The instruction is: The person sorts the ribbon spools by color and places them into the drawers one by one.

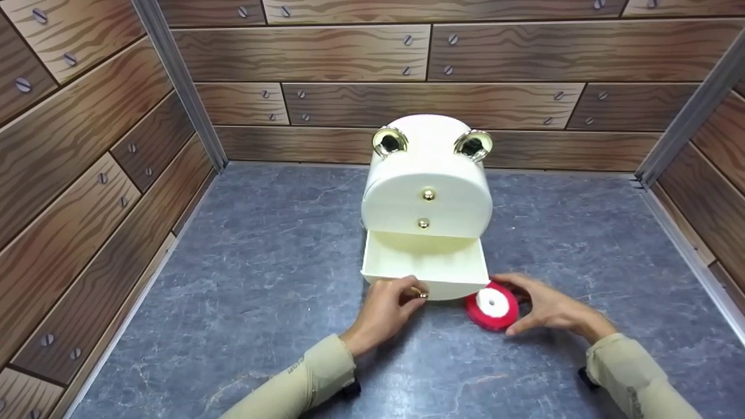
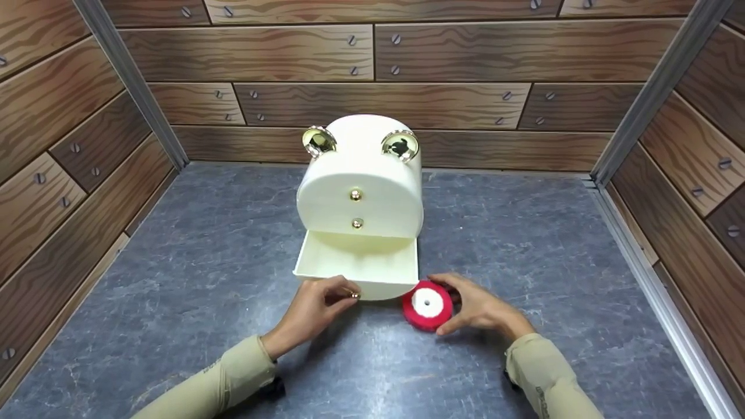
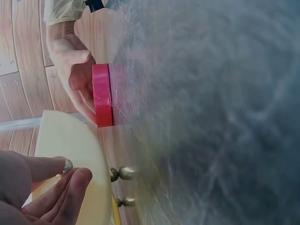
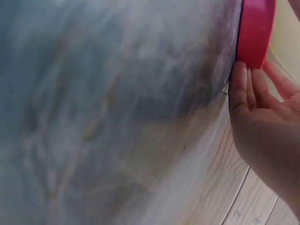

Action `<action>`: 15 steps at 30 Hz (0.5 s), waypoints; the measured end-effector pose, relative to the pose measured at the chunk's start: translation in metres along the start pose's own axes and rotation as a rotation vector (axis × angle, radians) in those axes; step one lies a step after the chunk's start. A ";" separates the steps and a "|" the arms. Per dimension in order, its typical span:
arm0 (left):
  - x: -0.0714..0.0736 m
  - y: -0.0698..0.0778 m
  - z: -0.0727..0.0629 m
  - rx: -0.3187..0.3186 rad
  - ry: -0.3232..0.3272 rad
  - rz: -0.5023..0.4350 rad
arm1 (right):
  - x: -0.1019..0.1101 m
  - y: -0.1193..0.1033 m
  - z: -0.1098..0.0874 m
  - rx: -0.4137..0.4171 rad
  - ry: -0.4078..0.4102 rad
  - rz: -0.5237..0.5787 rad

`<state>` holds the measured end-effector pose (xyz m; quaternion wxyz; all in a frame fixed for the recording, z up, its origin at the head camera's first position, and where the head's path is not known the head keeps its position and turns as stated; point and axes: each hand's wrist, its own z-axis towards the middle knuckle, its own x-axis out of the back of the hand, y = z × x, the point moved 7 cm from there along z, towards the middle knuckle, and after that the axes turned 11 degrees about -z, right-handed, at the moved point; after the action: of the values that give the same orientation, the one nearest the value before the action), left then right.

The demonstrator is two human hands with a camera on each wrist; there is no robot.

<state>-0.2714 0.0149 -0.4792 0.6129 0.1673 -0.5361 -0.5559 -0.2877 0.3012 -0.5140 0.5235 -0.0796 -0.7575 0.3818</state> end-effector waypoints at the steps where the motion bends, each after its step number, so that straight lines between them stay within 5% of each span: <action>1: 0.000 0.000 0.000 0.002 0.001 0.002 | -0.001 0.000 0.001 -0.013 0.003 -0.014; 15: 0.000 0.000 -0.001 0.005 -0.002 0.020 | 0.000 -0.005 0.005 0.014 0.050 -0.183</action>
<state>-0.2711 0.0146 -0.4797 0.6172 0.1629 -0.5397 -0.5488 -0.2904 0.2954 -0.5109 0.5753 -0.0158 -0.7457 0.3358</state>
